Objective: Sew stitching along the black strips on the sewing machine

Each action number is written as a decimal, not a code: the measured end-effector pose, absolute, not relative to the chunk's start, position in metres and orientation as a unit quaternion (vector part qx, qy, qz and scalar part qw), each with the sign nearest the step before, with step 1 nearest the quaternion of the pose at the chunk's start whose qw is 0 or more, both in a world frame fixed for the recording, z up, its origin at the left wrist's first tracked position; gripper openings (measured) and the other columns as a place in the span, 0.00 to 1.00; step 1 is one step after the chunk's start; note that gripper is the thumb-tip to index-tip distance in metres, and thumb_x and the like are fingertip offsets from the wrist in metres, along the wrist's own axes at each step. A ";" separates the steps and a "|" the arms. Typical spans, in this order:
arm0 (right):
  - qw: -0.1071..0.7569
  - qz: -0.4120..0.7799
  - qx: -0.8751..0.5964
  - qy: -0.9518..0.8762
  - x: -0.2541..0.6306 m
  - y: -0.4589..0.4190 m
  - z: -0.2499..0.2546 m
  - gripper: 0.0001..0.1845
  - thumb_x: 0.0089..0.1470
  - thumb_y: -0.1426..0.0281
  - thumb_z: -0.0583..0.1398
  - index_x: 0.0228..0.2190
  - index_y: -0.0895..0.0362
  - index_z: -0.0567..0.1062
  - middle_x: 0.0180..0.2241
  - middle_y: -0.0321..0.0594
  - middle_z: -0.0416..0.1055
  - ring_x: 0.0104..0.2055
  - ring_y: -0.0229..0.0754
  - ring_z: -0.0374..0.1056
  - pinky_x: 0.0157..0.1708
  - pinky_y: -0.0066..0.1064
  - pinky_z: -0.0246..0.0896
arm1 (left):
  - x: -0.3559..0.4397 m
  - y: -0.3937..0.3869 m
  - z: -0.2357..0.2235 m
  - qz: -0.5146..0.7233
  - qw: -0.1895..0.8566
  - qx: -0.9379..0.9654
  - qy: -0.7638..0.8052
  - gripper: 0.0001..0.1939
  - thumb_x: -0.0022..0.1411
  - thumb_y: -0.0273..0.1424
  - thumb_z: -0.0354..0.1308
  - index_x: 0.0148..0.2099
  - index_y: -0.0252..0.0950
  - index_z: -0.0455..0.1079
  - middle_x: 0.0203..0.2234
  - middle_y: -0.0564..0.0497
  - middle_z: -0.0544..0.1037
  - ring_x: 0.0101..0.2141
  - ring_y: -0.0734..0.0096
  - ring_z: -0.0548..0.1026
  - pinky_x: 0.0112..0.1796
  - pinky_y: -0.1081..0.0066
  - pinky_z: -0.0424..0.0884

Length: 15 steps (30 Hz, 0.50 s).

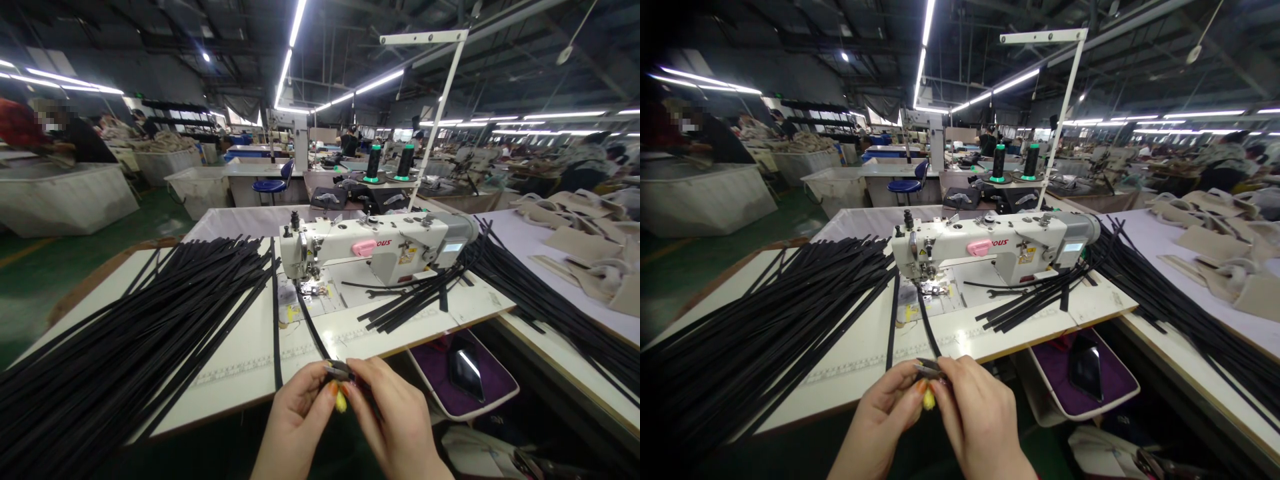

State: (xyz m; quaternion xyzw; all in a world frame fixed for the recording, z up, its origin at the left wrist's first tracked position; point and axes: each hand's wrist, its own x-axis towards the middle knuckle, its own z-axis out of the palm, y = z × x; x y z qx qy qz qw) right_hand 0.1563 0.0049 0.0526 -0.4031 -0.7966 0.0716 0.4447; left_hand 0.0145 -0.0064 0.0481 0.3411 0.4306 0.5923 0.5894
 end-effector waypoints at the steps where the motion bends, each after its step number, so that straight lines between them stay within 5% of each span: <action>1: 0.446 0.067 -0.401 -0.797 0.157 0.005 0.052 0.13 0.58 0.76 0.58 0.46 0.57 0.68 0.31 0.41 0.72 0.31 0.40 0.71 0.30 0.29 0.69 | 0.015 -0.007 0.048 0.591 0.590 0.340 0.432 0.15 0.50 0.39 0.69 0.38 0.37 0.79 0.28 0.48 0.79 0.22 0.76 0.70 0.37 0.69 0.74; 15: 0.481 0.127 -0.418 -0.760 0.162 0.004 0.051 0.11 0.58 0.77 0.57 0.43 0.54 0.70 0.31 0.37 0.72 0.31 0.38 0.70 0.31 0.28 0.67 | 0.015 -0.010 0.047 0.593 0.562 0.349 0.460 0.17 0.49 0.40 0.69 0.40 0.36 0.79 0.35 0.45 0.81 0.35 0.62 0.78 0.42 0.67 0.75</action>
